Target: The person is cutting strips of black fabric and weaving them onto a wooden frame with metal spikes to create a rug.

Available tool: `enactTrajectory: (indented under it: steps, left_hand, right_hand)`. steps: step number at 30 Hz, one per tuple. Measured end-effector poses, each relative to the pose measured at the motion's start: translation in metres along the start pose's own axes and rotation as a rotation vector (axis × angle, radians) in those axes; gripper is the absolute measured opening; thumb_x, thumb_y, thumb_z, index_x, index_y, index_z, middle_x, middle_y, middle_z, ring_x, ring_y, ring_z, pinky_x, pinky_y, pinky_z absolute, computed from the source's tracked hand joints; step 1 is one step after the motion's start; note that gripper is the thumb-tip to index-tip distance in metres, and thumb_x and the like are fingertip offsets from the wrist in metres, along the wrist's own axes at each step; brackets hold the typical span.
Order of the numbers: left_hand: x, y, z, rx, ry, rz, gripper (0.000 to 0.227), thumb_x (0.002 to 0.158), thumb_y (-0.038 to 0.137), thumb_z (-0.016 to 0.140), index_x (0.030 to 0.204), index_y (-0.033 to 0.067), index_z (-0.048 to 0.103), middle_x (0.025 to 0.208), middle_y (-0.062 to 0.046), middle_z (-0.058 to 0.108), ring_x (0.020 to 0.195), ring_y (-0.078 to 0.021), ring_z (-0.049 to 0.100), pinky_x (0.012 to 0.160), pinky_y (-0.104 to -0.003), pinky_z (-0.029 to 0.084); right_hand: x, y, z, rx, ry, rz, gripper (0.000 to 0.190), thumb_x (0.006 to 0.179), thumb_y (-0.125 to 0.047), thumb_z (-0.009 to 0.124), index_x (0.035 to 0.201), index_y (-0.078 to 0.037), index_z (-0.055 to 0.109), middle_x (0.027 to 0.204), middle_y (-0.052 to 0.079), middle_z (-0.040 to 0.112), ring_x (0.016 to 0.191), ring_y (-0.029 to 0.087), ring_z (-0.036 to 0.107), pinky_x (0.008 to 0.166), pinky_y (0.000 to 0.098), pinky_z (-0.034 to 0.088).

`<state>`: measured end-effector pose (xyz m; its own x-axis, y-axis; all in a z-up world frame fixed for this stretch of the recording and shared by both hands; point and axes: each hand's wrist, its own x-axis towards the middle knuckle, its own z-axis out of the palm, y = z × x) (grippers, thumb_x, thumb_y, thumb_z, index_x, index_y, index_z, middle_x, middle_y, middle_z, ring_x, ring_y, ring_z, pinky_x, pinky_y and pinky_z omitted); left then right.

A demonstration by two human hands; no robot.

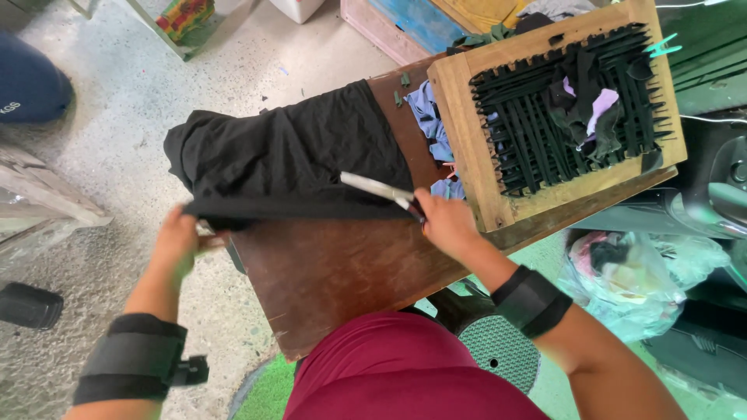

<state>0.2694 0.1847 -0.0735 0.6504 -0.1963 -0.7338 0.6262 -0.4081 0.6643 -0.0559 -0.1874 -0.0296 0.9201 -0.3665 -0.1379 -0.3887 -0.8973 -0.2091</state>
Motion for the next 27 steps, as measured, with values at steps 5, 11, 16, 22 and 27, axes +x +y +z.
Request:
enactTrajectory:
  steps: [5,11,16,22,27]
  left_hand:
    - [0.032,0.076,-0.022,-0.125,0.085,0.630,0.024,0.102,0.000,0.047,0.125,0.0052,0.050,0.101,-0.010,0.062,0.077,-0.0192,0.067,0.066,-0.036,0.058]
    - [-0.047,0.156,-0.042,-0.069,0.138,1.291,0.017,0.117,-0.002,0.048,0.126,0.0006,0.062,0.116,-0.012,0.065,0.106,-0.0170,0.063,0.100,-0.029,0.054]
    - [-0.163,0.126,-0.032,-0.001,0.070,1.118,0.024,0.107,0.006,0.046,0.121,0.0058,0.065,0.120,-0.006,0.068,0.111,-0.0110,0.067,0.103,-0.025,0.056]
    - [-0.127,-0.072,-0.065,1.076,0.138,0.902,0.055,0.049,-0.002,0.084,0.102,0.0079,0.072,0.109,-0.013,0.071,0.104,-0.0351,0.068,0.089,-0.043,0.054]
    - [-0.135,-0.136,0.009,1.498,-0.430,0.290,0.039,0.077,0.049,0.082,0.099,0.0181,0.072,0.105,-0.003,0.072,0.108,-0.0239,0.068,0.091,-0.039,0.055]
  right_hand:
    - [0.077,0.018,-0.068,0.041,0.285,-0.006,0.036,0.085,-0.015,0.071,0.118,-0.016,0.057,0.092,0.015,0.071,0.080,0.040,0.067,0.064,0.0535,0.051]
    - [0.117,0.044,-0.181,0.149,0.824,-0.148,0.038,0.088,0.006,0.071,0.121,-0.009,0.060,0.104,0.013,0.072,0.092,0.031,0.073,0.080,0.0411,0.059]
    - [0.060,0.050,-0.207,0.504,0.834,-0.302,0.039,0.094,0.016,0.062,0.128,-0.002,0.054,0.114,0.016,0.070,0.100,0.027,0.069,0.093,0.0347,0.062]
    - [-0.044,0.034,-0.096,0.113,0.165,0.000,0.040,0.080,-0.011,0.077,0.119,-0.018,0.067,0.091,0.009,0.073,0.077,0.032,0.069,0.073,0.0471,0.055]
    - [-0.107,0.060,0.034,0.101,0.054,-0.081,0.063,0.072,-0.010,0.073,0.134,-0.014,0.058,0.101,0.008,0.070,0.085,0.034,0.065,0.077,0.0479,0.050]
